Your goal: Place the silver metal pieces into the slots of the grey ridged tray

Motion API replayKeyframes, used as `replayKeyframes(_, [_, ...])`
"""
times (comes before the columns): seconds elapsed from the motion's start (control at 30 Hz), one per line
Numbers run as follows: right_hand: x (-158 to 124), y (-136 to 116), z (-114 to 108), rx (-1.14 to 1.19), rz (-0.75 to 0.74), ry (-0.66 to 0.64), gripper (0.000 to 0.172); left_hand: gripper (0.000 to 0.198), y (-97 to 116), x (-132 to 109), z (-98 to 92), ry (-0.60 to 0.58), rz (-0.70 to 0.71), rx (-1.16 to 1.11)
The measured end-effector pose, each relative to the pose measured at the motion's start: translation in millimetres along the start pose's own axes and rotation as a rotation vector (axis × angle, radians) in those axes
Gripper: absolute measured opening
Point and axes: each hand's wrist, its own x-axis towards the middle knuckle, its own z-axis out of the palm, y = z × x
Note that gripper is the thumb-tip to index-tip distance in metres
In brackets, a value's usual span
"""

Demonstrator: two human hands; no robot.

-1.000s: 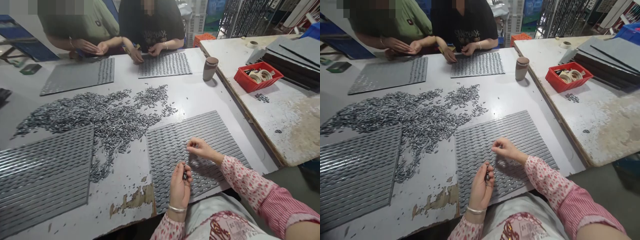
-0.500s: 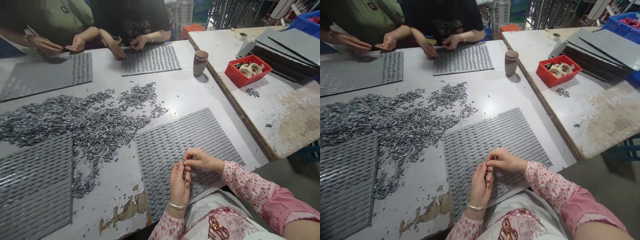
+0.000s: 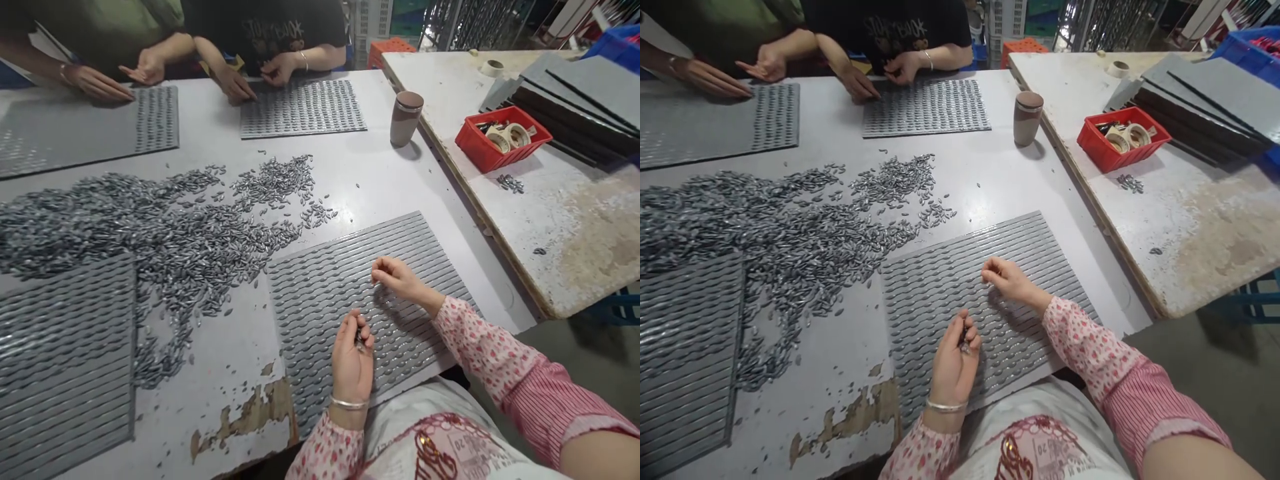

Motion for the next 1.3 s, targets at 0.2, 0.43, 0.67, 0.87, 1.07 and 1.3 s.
replayKeyframes(0.2, [28,14,-8,-0.585,-0.136,-0.15,0.006,0.016,3,-6,-2.8,-0.017,-0.06,-0.005])
replayKeyframes(0.43, [32,22,-1,-0.752,-0.151,-0.104,0.007,0.011,-1,-7,-3.7,0.006,-0.12,0.0])
replayKeyframes(0.67, [37,18,0,-0.72,-0.116,-0.055,0.009,0.015,-6,-9,-3.6,-0.012,-0.101,0.023])
replayKeyframes(0.87, [35,12,21,-0.851,-0.073,-0.008,0.017,0.012,-6,-10,-6.0,-0.021,-0.116,0.01])
replayKeyframes(1.07, [33,13,31,-0.868,-0.03,0.057,0.018,0.01,-4,-9,-5.7,0.014,-0.108,-0.008])
replayKeyframes(1.3, [3,2,13,-0.166,-0.147,-0.146,0.014,0.013,-4,-5,-1.5,0.022,-0.087,-0.055])
